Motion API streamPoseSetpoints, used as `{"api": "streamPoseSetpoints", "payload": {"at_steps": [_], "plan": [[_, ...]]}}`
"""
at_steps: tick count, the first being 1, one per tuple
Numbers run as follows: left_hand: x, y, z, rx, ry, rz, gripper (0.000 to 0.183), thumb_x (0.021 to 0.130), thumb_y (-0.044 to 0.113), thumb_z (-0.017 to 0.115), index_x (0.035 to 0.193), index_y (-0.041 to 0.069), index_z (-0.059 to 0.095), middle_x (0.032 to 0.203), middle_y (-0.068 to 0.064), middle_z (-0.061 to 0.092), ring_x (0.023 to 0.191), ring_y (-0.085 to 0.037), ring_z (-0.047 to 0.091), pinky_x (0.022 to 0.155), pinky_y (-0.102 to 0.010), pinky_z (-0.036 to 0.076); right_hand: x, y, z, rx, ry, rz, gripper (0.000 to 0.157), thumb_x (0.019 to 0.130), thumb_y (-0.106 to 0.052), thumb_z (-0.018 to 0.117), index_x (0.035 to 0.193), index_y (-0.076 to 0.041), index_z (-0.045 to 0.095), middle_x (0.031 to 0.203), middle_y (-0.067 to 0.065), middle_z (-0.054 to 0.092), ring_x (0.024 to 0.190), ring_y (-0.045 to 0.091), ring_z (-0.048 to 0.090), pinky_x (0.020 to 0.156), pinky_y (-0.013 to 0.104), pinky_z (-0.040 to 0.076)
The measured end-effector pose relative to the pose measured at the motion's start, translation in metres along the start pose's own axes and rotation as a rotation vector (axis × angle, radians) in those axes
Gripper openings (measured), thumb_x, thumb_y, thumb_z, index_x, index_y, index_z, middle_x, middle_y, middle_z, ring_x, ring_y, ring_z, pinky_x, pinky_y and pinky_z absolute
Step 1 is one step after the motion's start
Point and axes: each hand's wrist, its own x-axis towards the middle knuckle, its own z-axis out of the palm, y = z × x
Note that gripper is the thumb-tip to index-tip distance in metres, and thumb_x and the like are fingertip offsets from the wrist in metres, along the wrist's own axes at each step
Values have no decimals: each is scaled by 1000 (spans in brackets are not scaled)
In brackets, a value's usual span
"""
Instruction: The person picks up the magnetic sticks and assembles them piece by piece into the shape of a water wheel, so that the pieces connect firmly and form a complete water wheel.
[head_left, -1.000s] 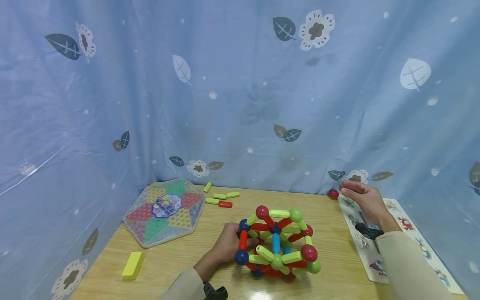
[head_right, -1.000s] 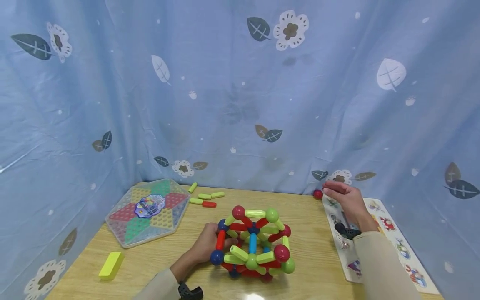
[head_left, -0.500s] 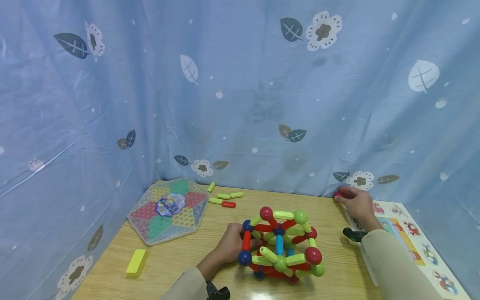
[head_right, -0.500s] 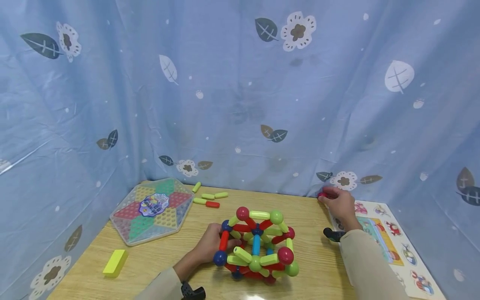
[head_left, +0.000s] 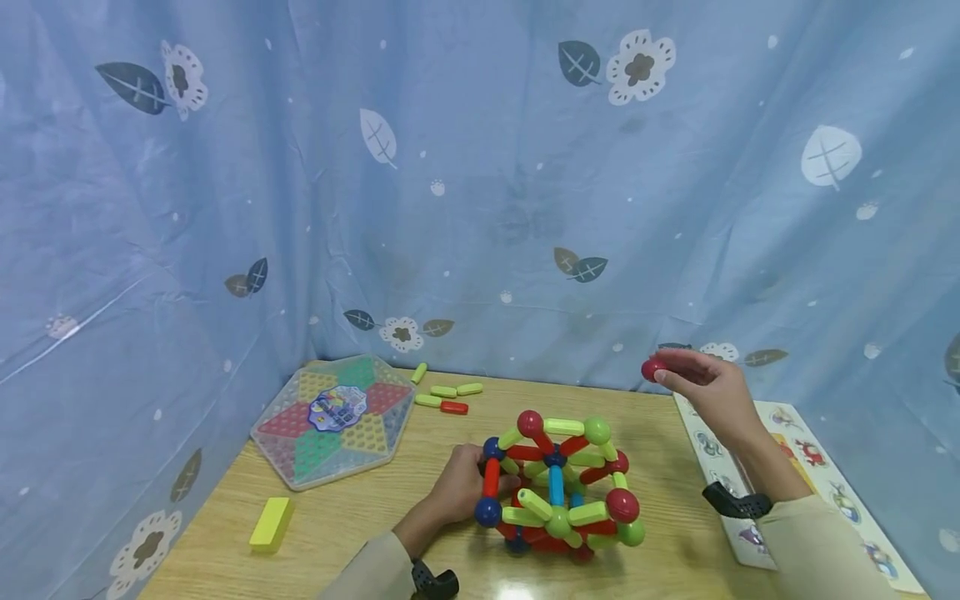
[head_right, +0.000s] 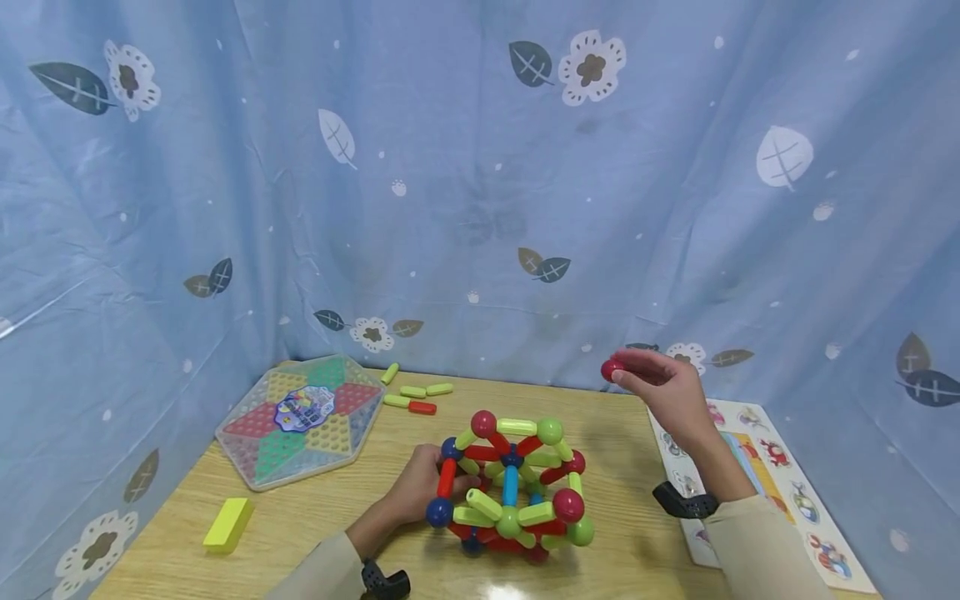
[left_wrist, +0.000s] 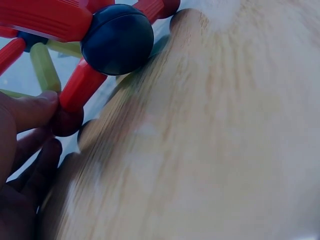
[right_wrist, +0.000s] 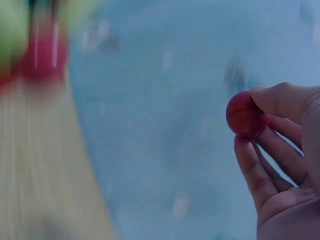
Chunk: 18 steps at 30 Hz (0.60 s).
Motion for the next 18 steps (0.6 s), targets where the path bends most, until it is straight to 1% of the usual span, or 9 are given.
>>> {"api": "streamPoseSetpoints", "payload": {"at_steps": [1, 3, 6, 9, 10, 13, 16, 18], "plan": [[0, 0, 0, -3, -1, -4, 11, 95, 22, 87, 91, 13, 82, 80, 10, 77, 71, 1, 61, 68, -17, 47, -3, -15, 2, 36, -21, -23, 40, 105, -18, 76, 141, -2, 70, 118, -17, 76, 100, -2, 73, 84, 16, 60], [0, 0, -1, -6, -3, -3, 9, 95, 22, 87, 95, 14, 83, 83, 9, 79, 74, 0, 64, 71, -17, 50, -10, -46, 8, 112, -86, -77, 36, 104, -8, 75, 138, 2, 71, 116, -15, 78, 99, 4, 76, 83, 20, 62], [0, 0, 0, -20, -1, -4, 8, 95, 20, 88, 99, 14, 84, 88, 6, 82, 78, -1, 68, 74, -18, 53, -21, -90, 22, 179, -215, -144, 31, 102, 0, 74, 133, 2, 73, 116, -4, 82, 97, 12, 79, 82, 26, 65], [-1, 0, 0, -18, -4, -5, 9, 95, 21, 88, 100, 14, 85, 90, 4, 83, 80, -2, 70, 76, -19, 54, -32, -120, 40, 216, -358, -203, 29, 102, 2, 72, 131, -1, 75, 119, 6, 82, 101, 16, 80, 82, 31, 66], [-1, 0, 0, -19, -6, -6, 9, 95, 21, 88, 100, 14, 85, 91, 3, 83, 81, -2, 70, 76, -19, 54, -35, -128, 47, 220, -404, -219, 29, 103, 1, 72, 131, -2, 75, 122, 9, 81, 104, 17, 80, 85, 32, 66], [-1, 0, 0, -18, -14, -4, 9, 95, 21, 87, 100, 13, 84, 90, 4, 83, 80, -2, 70, 75, -18, 54, -42, -144, 67, 197, -527, -253, 27, 104, -5, 74, 131, -8, 77, 127, 10, 79, 109, 16, 79, 89, 33, 66], [-1, 0, 0, -23, -17, 6, 9, 95, 21, 86, 97, 12, 83, 85, 6, 81, 76, 0, 66, 72, -18, 52, -47, -154, 84, 127, -615, -287, 26, 103, -16, 78, 129, -17, 79, 127, 2, 79, 112, 13, 77, 93, 33, 65], [-1, -1, 0, -20, -14, 10, 11, 96, 21, 86, 93, 11, 81, 80, 7, 77, 72, 0, 61, 69, -17, 48, -48, -158, 92, 94, -661, -313, 25, 102, -21, 80, 128, -22, 79, 123, -3, 80, 110, 11, 76, 92, 35, 66]]}}
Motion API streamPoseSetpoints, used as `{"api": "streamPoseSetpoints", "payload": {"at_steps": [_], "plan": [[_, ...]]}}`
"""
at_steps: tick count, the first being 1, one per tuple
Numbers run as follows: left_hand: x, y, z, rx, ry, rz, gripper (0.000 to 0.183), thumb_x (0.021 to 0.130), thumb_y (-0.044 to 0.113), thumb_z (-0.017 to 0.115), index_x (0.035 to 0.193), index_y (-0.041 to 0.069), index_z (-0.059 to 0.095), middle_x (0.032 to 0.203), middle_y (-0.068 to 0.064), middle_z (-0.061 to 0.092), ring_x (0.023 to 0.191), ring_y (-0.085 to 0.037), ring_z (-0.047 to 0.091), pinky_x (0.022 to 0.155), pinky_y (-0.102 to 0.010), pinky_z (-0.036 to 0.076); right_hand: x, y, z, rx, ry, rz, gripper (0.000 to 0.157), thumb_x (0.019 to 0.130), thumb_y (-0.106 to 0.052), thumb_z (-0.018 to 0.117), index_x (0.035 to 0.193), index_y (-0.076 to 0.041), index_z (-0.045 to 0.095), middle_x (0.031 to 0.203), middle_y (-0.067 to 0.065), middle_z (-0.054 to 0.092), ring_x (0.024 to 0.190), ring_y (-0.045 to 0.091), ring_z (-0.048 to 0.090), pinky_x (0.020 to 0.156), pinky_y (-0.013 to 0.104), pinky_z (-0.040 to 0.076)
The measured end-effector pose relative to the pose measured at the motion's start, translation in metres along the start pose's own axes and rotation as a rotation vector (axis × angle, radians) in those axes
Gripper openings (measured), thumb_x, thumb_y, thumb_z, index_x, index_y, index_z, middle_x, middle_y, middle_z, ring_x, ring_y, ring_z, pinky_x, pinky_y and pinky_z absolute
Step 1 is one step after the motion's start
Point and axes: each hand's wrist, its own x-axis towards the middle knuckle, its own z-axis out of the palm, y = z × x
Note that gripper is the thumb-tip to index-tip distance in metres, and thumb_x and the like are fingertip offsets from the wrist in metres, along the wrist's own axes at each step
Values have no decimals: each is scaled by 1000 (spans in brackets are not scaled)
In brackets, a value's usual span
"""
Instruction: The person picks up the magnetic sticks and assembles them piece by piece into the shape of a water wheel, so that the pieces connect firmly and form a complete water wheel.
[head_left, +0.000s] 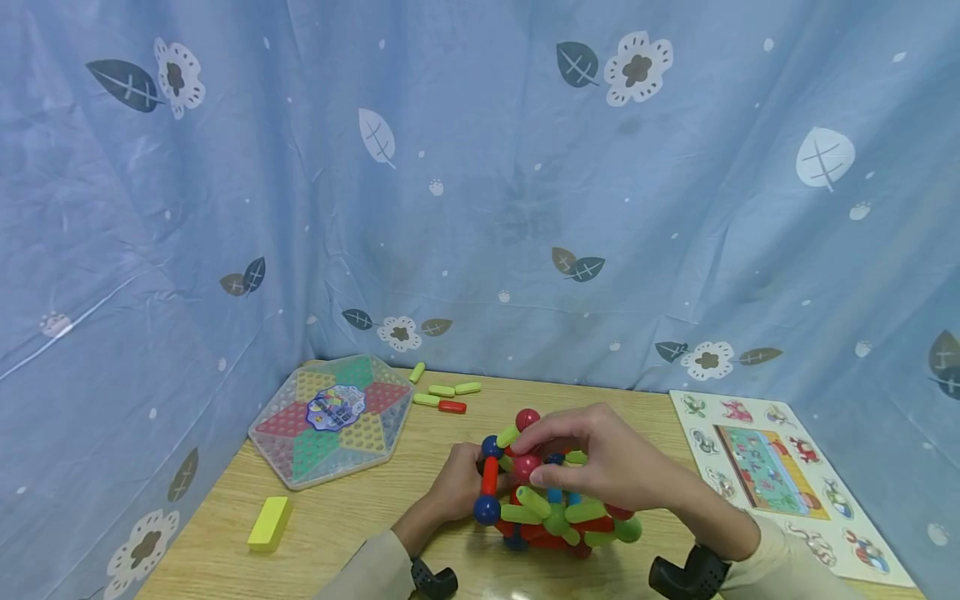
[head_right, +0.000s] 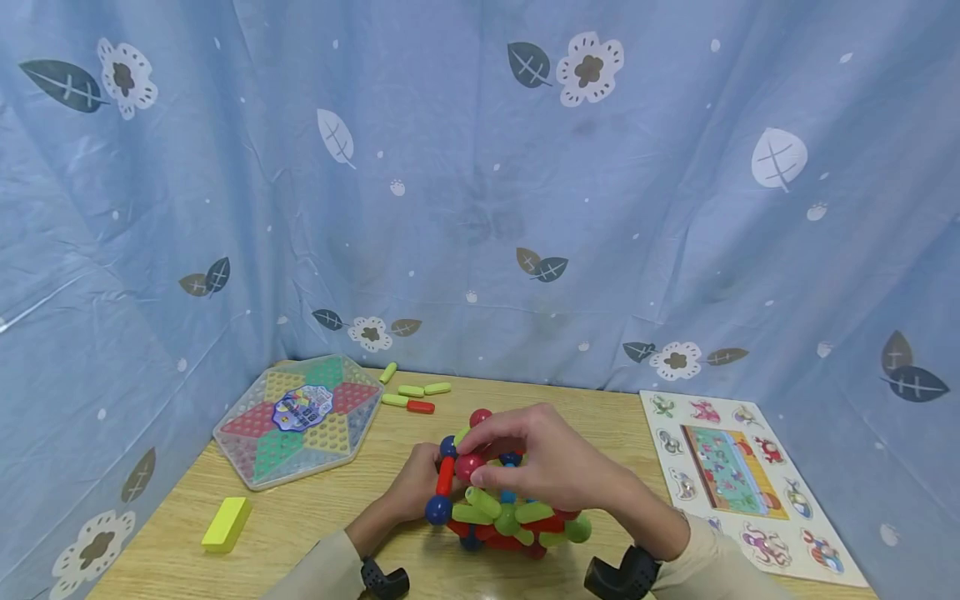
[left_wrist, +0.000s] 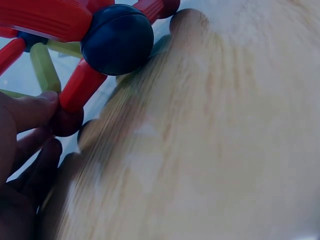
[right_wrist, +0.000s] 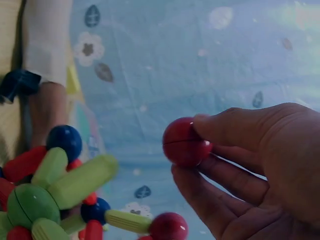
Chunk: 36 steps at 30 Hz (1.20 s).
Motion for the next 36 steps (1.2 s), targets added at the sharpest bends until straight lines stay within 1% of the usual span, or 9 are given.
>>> {"api": "streamPoseSetpoints", "payload": {"at_steps": [7, 13, 19, 22, 24, 27, 29, 33, 36], "plan": [[0, 2, -1, 22, 14, -17, 8, 94, 16, 84, 90, 10, 80, 73, 9, 70, 69, -1, 55, 67, -18, 44, 11, 1, 12, -92, -107, -32, 23, 102, -22, 80, 125, -23, 80, 110, -14, 81, 92, 2, 71, 81, 28, 62], [-1, 0, -2, 27, 15, -15, 6, 93, 14, 85, 93, 10, 81, 77, 8, 73, 71, 0, 57, 69, -18, 48, 16, 4, 18, -190, -139, -22, 23, 101, -20, 81, 124, -20, 80, 113, -15, 80, 98, -2, 70, 87, 31, 64], [-1, 0, -2, 11, 0, -7, 6, 94, 16, 86, 95, 12, 82, 79, 10, 75, 72, 0, 58, 69, -18, 50, 17, 4, 20, -193, -152, 12, 23, 102, -20, 80, 125, -22, 80, 112, -16, 79, 100, -3, 70, 89, 26, 62], [-1, 0, -1, 6, -5, -7, 6, 94, 16, 86, 96, 11, 82, 80, 10, 76, 73, 0, 60, 71, -18, 51, 13, 5, 17, -194, -124, 4, 25, 102, -22, 80, 127, -23, 79, 115, -15, 79, 99, -1, 70, 86, 26, 61], [-1, 0, -1, 6, -7, -9, 6, 94, 15, 86, 97, 10, 83, 82, 10, 77, 76, 0, 61, 75, -19, 53, 6, 6, 12, -186, -80, -6, 26, 103, -23, 79, 129, -25, 78, 118, -13, 80, 100, 2, 73, 86, 27, 62], [0, 0, -1, 7, -8, -9, 7, 93, 12, 87, 98, 9, 84, 86, 8, 80, 80, 0, 64, 82, -20, 55, -10, 11, 0, -142, 38, -24, 24, 105, -18, 76, 129, -23, 78, 120, -6, 81, 102, 9, 77, 87, 31, 64], [0, 0, -1, 8, -3, -9, 6, 92, 11, 87, 98, 9, 84, 88, 6, 81, 82, -1, 66, 86, -20, 56, -24, 19, -9, -90, 156, -47, 25, 106, -8, 72, 128, -18, 79, 120, 1, 81, 104, 15, 78, 90, 31, 64], [1, 0, -1, 20, 4, -7, 4, 93, 12, 86, 97, 10, 84, 87, 5, 82, 81, -1, 65, 85, -20, 55, -56, 48, -25, 90, 457, -21, 23, 106, 8, 61, 121, 0, 77, 115, 6, 81, 101, 18, 79, 91, 26, 63], [0, 1, 0, 26, 5, -9, 4, 94, 12, 86, 97, 10, 84, 87, 5, 82, 81, -1, 65, 85, -20, 55, -77, 81, -27, 279, 639, 49, 19, 109, 6, 57, 121, 12, 71, 112, 5, 81, 101, 16, 78, 94, 25, 62]]}}
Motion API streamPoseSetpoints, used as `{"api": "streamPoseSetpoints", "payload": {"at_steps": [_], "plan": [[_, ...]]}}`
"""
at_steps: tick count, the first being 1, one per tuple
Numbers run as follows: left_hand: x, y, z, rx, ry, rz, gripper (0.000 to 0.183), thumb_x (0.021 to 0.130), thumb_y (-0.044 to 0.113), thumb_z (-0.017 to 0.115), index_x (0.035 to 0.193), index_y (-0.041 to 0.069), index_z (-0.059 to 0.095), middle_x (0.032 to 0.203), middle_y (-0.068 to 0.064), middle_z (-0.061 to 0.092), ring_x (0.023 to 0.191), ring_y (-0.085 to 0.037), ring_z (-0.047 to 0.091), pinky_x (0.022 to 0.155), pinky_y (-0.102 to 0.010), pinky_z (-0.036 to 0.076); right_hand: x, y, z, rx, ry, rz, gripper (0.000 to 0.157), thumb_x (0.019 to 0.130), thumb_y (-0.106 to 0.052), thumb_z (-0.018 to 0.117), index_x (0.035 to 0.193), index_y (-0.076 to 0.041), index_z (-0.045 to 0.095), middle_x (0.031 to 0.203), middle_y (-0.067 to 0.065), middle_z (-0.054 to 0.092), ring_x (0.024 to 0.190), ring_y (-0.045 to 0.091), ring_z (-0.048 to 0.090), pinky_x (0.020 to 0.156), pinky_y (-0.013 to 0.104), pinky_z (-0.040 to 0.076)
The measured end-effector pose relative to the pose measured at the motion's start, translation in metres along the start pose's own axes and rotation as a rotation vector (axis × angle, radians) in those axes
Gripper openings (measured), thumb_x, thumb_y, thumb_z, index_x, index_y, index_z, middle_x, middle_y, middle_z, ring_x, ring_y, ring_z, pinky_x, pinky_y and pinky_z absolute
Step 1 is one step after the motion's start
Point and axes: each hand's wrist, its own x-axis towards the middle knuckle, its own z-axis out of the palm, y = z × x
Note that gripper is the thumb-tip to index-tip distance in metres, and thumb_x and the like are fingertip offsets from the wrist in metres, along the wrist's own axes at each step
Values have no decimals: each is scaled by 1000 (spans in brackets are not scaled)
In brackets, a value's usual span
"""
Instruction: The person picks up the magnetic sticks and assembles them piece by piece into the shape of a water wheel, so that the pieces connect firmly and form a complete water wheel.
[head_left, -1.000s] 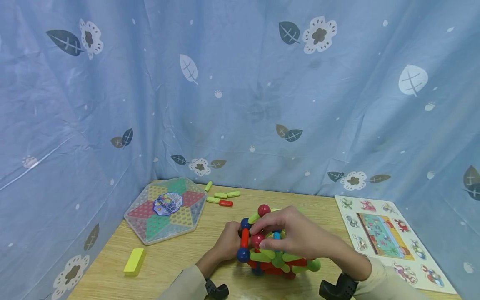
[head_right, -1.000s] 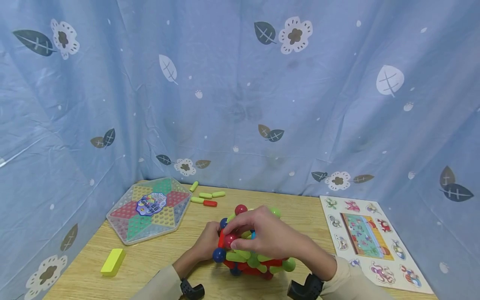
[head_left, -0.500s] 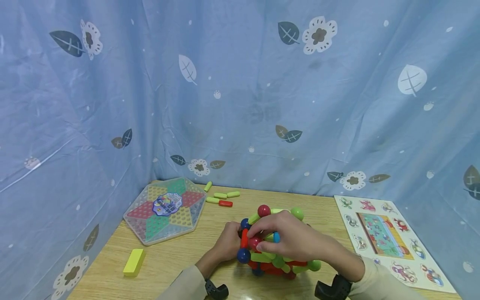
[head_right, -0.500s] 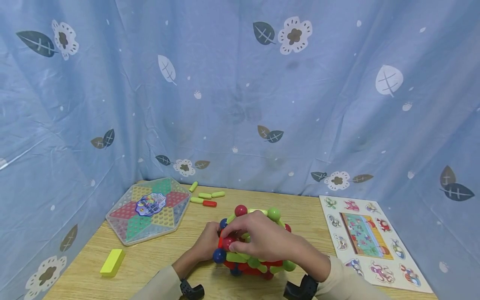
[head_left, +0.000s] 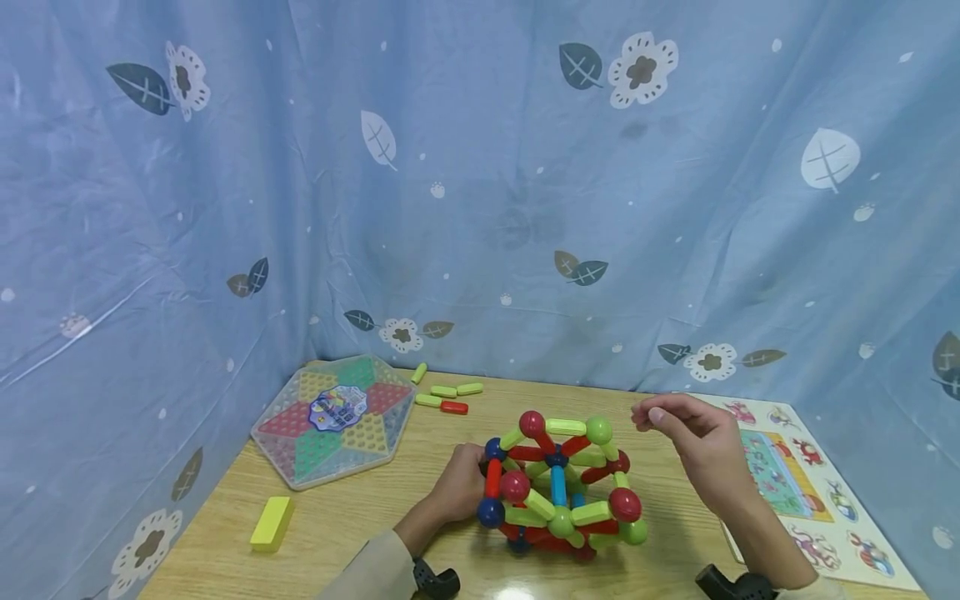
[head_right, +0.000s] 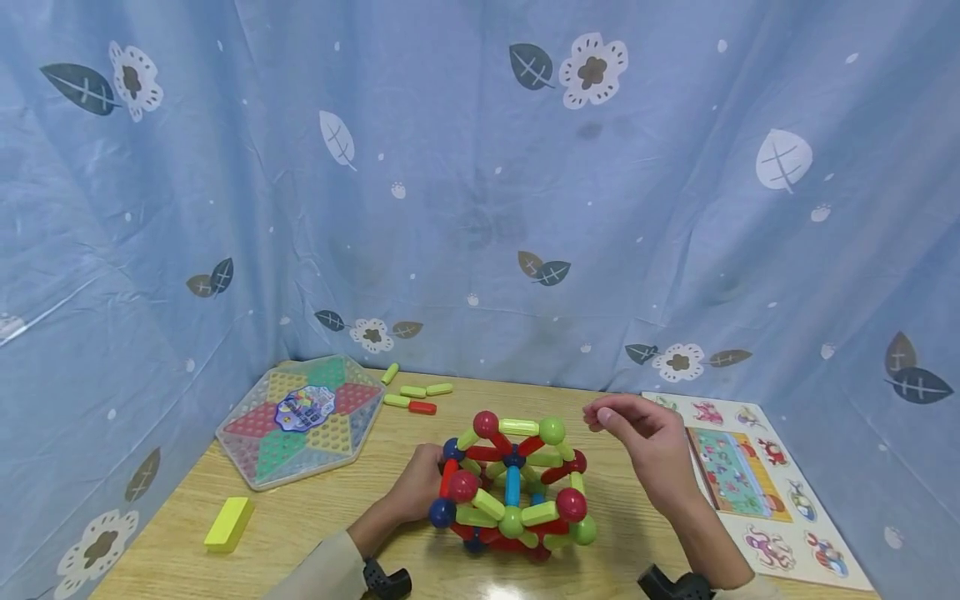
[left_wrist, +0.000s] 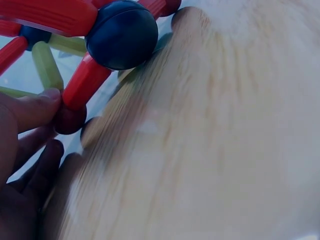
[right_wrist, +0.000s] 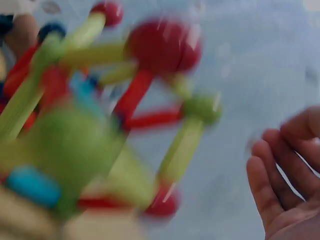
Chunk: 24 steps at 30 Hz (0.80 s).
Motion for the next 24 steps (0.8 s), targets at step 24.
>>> {"api": "streamPoseSetpoints", "payload": {"at_steps": [24], "plan": [[2, 2, -8, -70, -107, -49, 13, 95, 17, 87, 107, 17, 84, 98, 7, 82, 93, -8, 73, 91, -25, 58, -42, 114, 21, -213, -268, 217, 31, 100, -14, 80, 131, -10, 75, 122, 8, 82, 110, 11, 76, 94, 26, 62]]}}
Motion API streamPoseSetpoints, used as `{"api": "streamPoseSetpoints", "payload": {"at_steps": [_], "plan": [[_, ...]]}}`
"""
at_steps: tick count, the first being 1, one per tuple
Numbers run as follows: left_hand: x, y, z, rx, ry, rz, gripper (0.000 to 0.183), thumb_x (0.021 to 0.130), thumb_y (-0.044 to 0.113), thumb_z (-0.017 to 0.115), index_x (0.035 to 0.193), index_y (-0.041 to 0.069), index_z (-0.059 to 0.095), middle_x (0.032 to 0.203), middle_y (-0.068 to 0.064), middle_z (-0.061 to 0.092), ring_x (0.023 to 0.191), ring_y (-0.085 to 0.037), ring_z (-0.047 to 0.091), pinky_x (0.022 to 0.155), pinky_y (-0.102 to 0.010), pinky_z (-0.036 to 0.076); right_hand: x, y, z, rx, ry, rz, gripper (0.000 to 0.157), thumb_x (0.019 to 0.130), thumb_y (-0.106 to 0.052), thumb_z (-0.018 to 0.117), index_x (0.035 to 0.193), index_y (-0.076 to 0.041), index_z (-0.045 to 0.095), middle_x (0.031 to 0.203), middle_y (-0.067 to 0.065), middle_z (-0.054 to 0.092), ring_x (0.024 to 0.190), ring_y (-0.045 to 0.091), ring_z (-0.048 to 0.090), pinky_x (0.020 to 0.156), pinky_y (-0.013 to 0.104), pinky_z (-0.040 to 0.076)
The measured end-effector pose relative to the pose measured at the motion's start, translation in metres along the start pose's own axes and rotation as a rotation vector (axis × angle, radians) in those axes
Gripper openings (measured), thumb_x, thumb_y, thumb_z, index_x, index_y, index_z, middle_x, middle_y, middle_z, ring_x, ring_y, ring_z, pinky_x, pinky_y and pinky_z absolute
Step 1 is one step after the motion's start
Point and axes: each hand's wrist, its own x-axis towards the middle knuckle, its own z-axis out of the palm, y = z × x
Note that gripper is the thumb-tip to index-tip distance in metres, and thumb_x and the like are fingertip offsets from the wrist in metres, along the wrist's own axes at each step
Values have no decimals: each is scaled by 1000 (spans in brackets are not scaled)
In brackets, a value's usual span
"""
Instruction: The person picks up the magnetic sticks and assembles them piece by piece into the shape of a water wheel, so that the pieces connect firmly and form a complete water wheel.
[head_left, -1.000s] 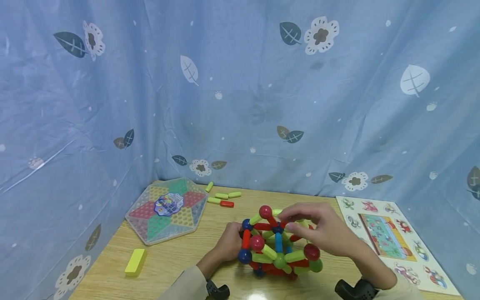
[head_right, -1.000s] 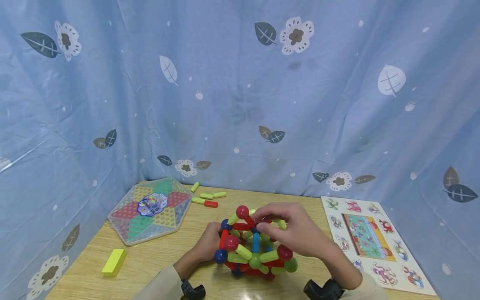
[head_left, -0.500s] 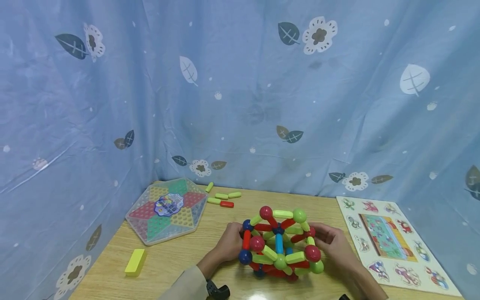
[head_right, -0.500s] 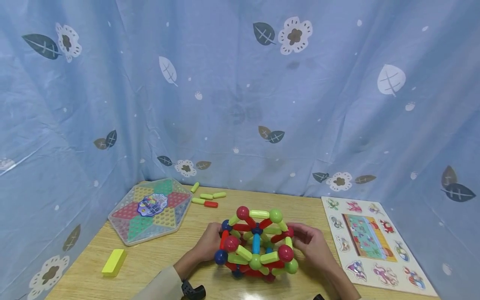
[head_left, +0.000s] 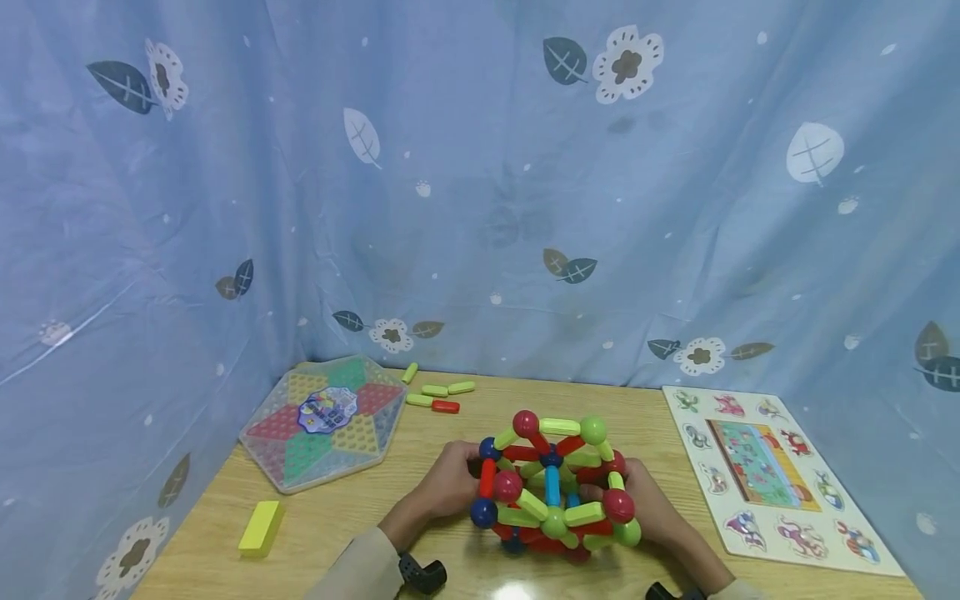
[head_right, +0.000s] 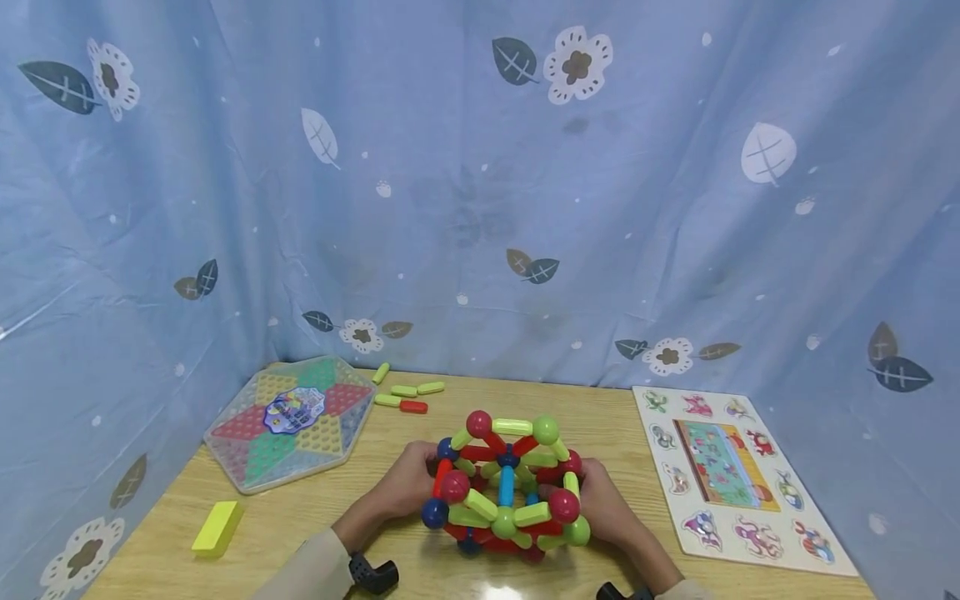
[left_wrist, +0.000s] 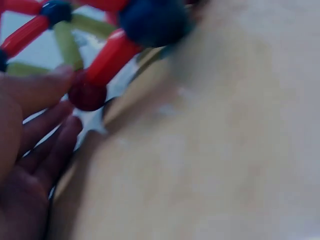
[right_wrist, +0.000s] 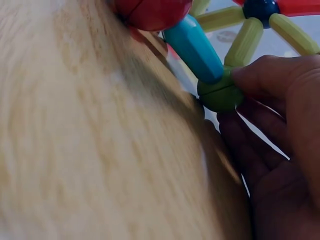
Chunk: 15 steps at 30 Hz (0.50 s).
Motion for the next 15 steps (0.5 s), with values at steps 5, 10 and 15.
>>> {"api": "streamPoseSetpoints", "payload": {"at_steps": [5, 10, 15], "plan": [[-1, -5, -25, -131, -93, 13, 27, 100, 13, 79, 127, 9, 80, 121, -5, 82, 109, -13, 77, 98, -26, 61, -1, 1, 5, -15, 16, -22, 30, 99, -13, 81, 128, -9, 75, 119, 7, 82, 106, 11, 77, 92, 27, 63], [-2, -14, -62, -320, -120, 55, 46, 104, 8, 75, 145, -9, 64, 140, -29, 71, 121, -18, 77, 100, -32, 62, -2, 0, 5, -19, 23, -38, 30, 97, -11, 82, 127, -9, 74, 115, 6, 82, 100, 10, 76, 90, 27, 63], [3, -21, -99, -319, -64, 56, 49, 105, 9, 73, 149, -10, 60, 146, -33, 65, 130, -24, 73, 104, -28, 60, 0, -1, 3, -35, 31, -52, 32, 97, -10, 82, 128, -9, 74, 116, 6, 82, 101, 13, 76, 89, 28, 64]]}}
